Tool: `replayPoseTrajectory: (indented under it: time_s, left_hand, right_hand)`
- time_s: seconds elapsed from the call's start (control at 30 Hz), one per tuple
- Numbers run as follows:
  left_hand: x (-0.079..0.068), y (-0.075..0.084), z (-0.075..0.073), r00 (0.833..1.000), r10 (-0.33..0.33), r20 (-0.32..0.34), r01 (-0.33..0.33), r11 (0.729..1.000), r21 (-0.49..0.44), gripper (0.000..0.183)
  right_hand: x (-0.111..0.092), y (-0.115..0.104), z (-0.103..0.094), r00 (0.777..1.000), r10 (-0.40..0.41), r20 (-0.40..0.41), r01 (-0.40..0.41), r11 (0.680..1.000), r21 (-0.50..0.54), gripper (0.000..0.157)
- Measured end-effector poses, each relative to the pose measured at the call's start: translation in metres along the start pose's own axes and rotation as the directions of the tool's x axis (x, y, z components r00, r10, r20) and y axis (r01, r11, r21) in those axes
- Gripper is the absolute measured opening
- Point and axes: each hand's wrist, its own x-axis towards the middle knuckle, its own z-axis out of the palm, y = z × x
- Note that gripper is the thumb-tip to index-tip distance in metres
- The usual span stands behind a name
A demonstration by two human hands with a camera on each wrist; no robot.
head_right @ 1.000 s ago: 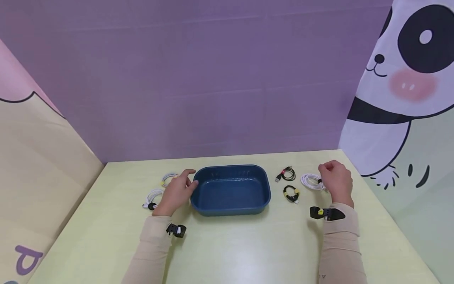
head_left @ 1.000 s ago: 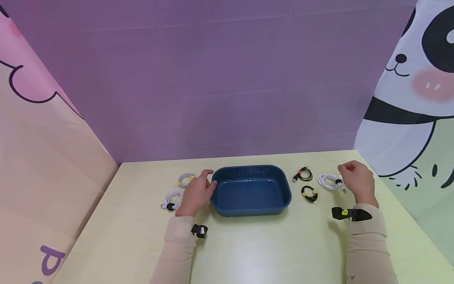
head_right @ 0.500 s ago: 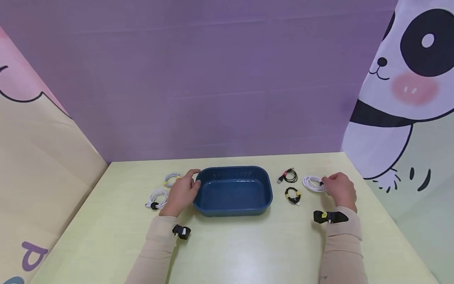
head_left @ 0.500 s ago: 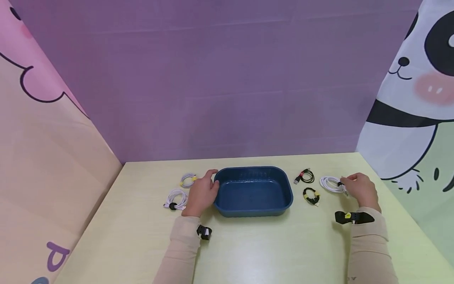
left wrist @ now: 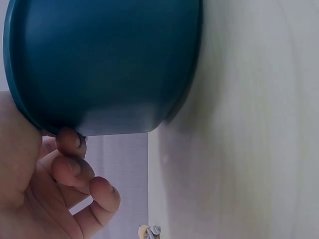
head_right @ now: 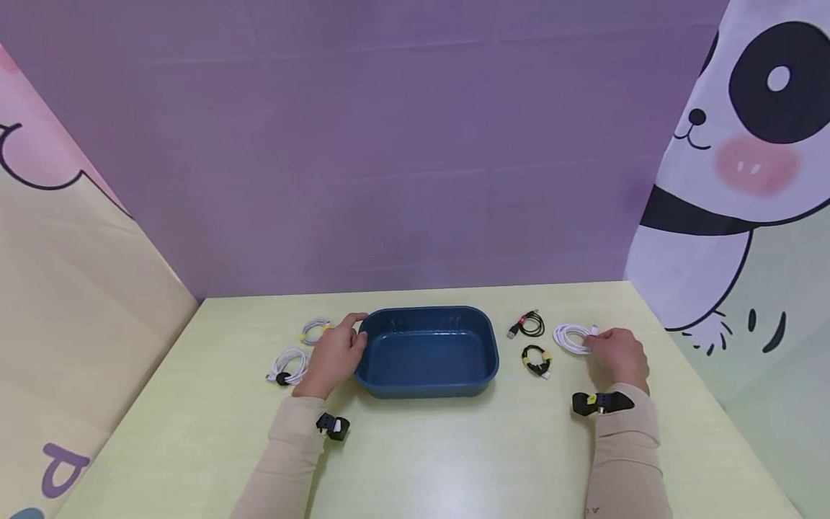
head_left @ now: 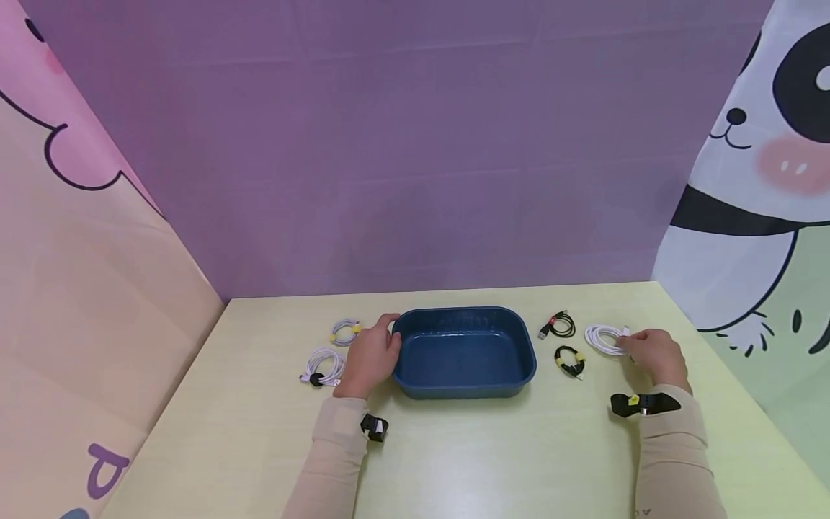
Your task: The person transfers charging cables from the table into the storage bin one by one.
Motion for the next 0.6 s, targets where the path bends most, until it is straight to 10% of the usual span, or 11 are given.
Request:
replayPoseTrajectory:
  time_s: [0.6]
  left_hand:
    - [-0.0007, 0.0004, 0.0007, 1.000, 0.001, -0.002, -0.001, 1.000, -0.031, 0.038]
  right_hand:
    - [0.0008, 0.0029, 0.0026, 0.999, -0.001, -0.040, 0.000, 0.999, -0.036, 0.059]
